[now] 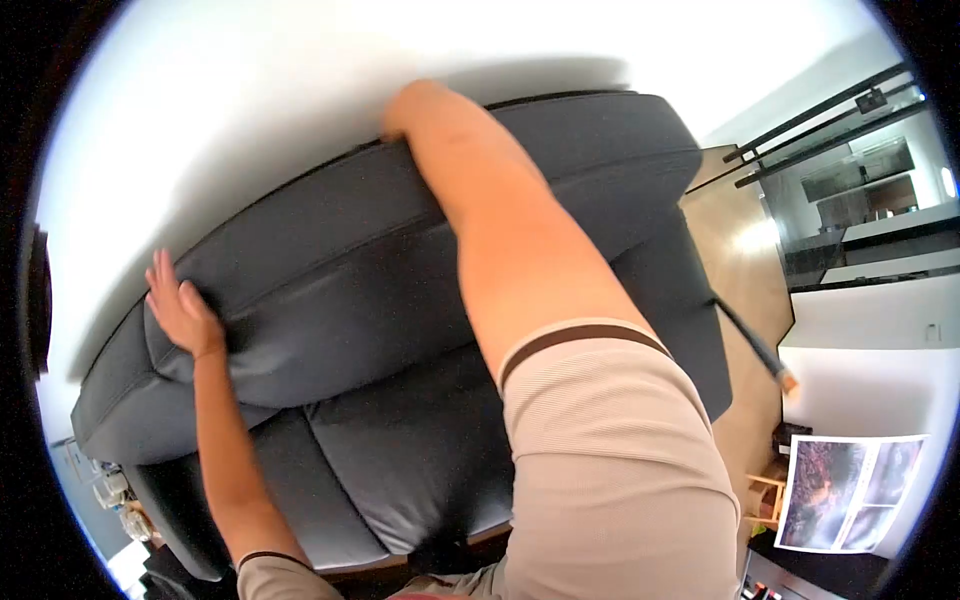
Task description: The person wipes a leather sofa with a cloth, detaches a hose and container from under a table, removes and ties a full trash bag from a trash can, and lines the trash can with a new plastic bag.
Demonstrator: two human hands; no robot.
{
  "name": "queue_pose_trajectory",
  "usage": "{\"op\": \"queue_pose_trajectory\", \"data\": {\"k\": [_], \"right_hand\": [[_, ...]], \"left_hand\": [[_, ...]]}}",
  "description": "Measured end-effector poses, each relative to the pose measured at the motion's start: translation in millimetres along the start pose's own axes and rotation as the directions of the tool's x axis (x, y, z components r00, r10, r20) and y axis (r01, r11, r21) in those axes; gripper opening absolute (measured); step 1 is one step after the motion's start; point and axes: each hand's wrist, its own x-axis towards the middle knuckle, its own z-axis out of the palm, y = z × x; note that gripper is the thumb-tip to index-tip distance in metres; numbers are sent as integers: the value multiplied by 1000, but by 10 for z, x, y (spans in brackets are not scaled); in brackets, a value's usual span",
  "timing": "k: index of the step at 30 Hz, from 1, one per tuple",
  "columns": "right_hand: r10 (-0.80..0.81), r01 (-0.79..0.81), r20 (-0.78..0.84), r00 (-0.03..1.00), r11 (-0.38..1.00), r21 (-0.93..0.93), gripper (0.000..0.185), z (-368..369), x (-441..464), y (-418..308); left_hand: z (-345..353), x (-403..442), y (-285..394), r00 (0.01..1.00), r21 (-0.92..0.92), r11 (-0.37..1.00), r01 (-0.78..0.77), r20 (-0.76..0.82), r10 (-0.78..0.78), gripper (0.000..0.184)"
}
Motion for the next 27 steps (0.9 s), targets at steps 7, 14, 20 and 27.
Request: {"op": "queue_pose_trajectory", "data": {"k": [7, 14, 20, 27], "right_hand": [[740, -756, -293, 605, 650, 80, 44, 200, -1670, 3644], [870, -142, -338, 358, 409, 902, 46, 1700, -3426, 4680], [862, -207, -178, 474, 306, 929, 38, 2952, -2822, 4278], [764, -780, -579, 284, 536, 325, 28, 3471, -3132, 3650]], "left_hand": [[118, -15, 28, 998, 153, 988, 16, 62, -26, 51], [178, -30, -115, 991, 145, 989, -2, 135, -18, 62], [184, -22, -79, 981, 3, 1000, 19, 194, -19, 55], [216, 8, -252, 969, -1, 999, 48, 241, -47, 58]]}}
